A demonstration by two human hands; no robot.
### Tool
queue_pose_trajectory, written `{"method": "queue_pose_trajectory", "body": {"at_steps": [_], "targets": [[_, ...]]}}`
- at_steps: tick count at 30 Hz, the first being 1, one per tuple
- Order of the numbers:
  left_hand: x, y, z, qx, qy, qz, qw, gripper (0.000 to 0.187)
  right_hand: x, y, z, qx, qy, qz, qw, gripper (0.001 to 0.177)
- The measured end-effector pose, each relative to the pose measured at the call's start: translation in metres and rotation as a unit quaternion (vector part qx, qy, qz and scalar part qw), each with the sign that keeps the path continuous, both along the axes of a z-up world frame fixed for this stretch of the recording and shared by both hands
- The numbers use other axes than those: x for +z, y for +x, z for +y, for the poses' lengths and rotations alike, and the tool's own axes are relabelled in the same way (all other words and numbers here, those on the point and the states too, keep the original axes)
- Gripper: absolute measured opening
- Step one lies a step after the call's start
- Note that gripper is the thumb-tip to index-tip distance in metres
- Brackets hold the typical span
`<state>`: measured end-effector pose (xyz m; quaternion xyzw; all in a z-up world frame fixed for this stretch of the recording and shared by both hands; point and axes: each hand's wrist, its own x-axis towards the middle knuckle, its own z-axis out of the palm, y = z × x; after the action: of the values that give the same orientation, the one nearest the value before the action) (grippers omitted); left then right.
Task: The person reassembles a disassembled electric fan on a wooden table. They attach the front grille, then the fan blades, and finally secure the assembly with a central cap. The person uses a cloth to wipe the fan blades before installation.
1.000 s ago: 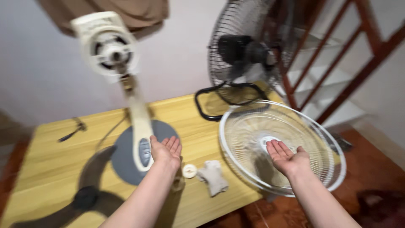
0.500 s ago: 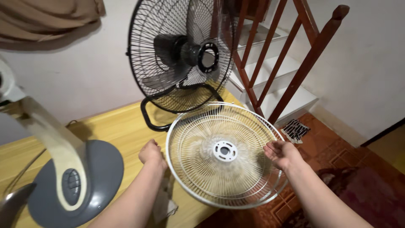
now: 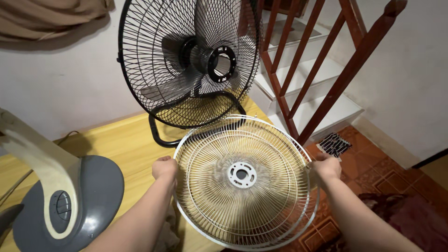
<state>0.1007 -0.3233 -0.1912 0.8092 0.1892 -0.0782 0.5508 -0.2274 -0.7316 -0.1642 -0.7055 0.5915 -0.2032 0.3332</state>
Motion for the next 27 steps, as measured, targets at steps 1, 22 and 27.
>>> {"method": "queue_pose_trajectory", "body": {"at_steps": [1,22,27], "targets": [[0.002,0.001,0.0,-0.009,0.013,0.012,1.0,0.03,-0.001,0.0,-0.003,0.001,0.008,0.005,1.0,0.05],[0.064,-0.015,0.002,-0.065,0.103,0.091,0.988,0.03,0.002,0.006,-0.005,-0.019,0.032,0.044,0.998,0.024],[0.058,-0.018,0.01,-0.076,0.089,0.082,0.99,0.032,0.009,-0.007,0.003,-0.046,0.045,0.025,0.998,0.023]]}}
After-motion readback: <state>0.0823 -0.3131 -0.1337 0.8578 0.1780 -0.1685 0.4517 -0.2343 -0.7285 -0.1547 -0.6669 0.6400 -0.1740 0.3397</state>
